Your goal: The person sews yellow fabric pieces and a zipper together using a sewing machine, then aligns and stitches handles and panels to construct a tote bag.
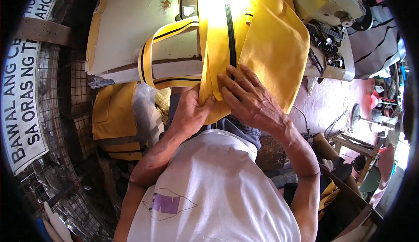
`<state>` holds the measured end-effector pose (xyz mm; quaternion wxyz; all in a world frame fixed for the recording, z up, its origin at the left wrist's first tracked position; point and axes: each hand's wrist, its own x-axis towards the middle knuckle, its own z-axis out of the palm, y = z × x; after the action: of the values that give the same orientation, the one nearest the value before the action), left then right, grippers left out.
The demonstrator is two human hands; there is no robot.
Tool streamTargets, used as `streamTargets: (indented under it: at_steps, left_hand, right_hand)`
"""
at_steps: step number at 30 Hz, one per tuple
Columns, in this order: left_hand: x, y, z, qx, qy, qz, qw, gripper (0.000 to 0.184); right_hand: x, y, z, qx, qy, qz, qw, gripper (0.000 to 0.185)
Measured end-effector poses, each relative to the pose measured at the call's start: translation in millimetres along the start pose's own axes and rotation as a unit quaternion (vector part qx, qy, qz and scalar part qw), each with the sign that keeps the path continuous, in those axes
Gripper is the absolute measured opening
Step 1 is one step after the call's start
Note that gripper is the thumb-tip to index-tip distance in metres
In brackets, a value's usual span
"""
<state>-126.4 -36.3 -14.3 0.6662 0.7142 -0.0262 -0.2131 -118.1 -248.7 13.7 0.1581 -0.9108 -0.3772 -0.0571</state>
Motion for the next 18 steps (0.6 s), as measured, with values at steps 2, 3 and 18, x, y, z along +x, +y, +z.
streamTargets:
  at_steps: [2, 3, 18]
  left_hand:
    - [-0.8, -2.7, -0.5, -0.014, -0.002, 0.006, 1.000, 0.026]
    - [-1.2, -4.8, -1.2, -0.014, 0.001, -0.003, 1.000, 0.026]
    - [-2.4, 11.6, 4.1, 0.014, 0.016, -0.035, 0.999, 0.031]
  right_hand:
    - [0.5, -1.6, -0.7, -0.013, -0.008, 0.001, 1.000, 0.038]
    - [-0.1, -2.0, -1.3, -0.021, -0.006, -0.002, 1.000, 0.038]
    - [-13.8, -56.4, -27.7, -0.117, -0.021, 0.048, 0.992, 0.036]
